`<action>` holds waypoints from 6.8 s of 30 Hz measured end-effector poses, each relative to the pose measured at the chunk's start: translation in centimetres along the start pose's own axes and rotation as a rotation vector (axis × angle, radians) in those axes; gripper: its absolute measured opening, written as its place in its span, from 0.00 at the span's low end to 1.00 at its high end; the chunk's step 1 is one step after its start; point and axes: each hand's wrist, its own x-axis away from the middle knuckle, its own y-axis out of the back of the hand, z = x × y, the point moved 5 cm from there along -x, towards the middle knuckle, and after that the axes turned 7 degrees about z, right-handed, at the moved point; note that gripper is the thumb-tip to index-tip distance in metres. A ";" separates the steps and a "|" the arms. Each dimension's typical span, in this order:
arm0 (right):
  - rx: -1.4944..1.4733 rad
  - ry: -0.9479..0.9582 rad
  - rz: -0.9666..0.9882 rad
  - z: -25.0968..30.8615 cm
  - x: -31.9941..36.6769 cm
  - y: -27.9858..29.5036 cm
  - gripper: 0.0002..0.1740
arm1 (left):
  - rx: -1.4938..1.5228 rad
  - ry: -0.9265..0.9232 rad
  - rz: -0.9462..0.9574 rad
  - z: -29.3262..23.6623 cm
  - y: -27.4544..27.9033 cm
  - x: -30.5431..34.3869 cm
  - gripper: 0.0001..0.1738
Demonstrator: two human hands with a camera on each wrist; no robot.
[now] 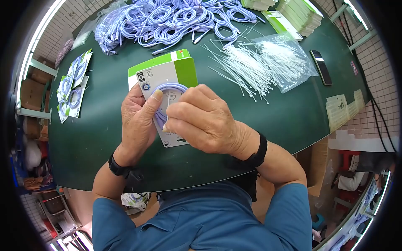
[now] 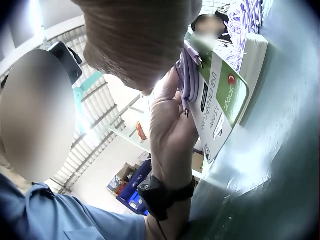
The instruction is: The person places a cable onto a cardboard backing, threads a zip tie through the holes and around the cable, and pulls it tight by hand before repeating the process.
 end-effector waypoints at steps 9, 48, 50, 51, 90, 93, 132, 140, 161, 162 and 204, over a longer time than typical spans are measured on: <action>-0.107 0.028 0.001 0.4 0.2 -0.4 0.15 | -0.012 0.024 -0.012 0.2 0.3 0.1 0.17; -0.458 -0.580 -0.174 -4.0 2.2 0.6 0.09 | -0.083 0.059 0.046 2.1 -0.9 1.0 0.18; -0.308 -0.473 -0.070 -3.7 1.4 0.7 0.11 | -0.102 0.061 0.043 2.1 -0.8 1.0 0.18; -0.309 -0.472 -0.070 -3.9 1.3 0.6 0.11 | -0.102 0.060 0.042 2.0 -0.8 1.1 0.18; -0.024 -0.135 -0.014 -2.7 0.4 0.8 0.20 | -0.189 -0.092 0.037 0.6 -1.4 1.6 0.17; -0.031 -0.142 0.000 -2.6 0.1 1.1 0.20 | -0.194 -0.108 0.056 0.8 -1.4 1.7 0.17; -1.578 -1.142 0.137 -6.9 4.4 -2.0 0.11 | -0.155 -0.039 0.170 -0.1 -2.6 2.4 0.19; -1.629 -1.016 0.167 -7.0 4.5 -2.6 0.16 | -0.193 -0.037 0.183 -0.1 -2.8 2.6 0.16; -0.662 -0.827 0.116 -6.3 2.8 -1.2 0.05 | -0.193 -0.054 0.112 -1.1 -3.6 2.7 0.16; -0.625 -0.798 0.136 -6.1 2.7 -1.3 0.05 | -0.217 -0.066 0.111 -1.1 -3.5 2.6 0.17; 0.107 -0.474 -0.036 -3.3 1.4 -0.8 0.13 | -0.432 -0.209 -0.081 0.3 0.7 0.3 0.15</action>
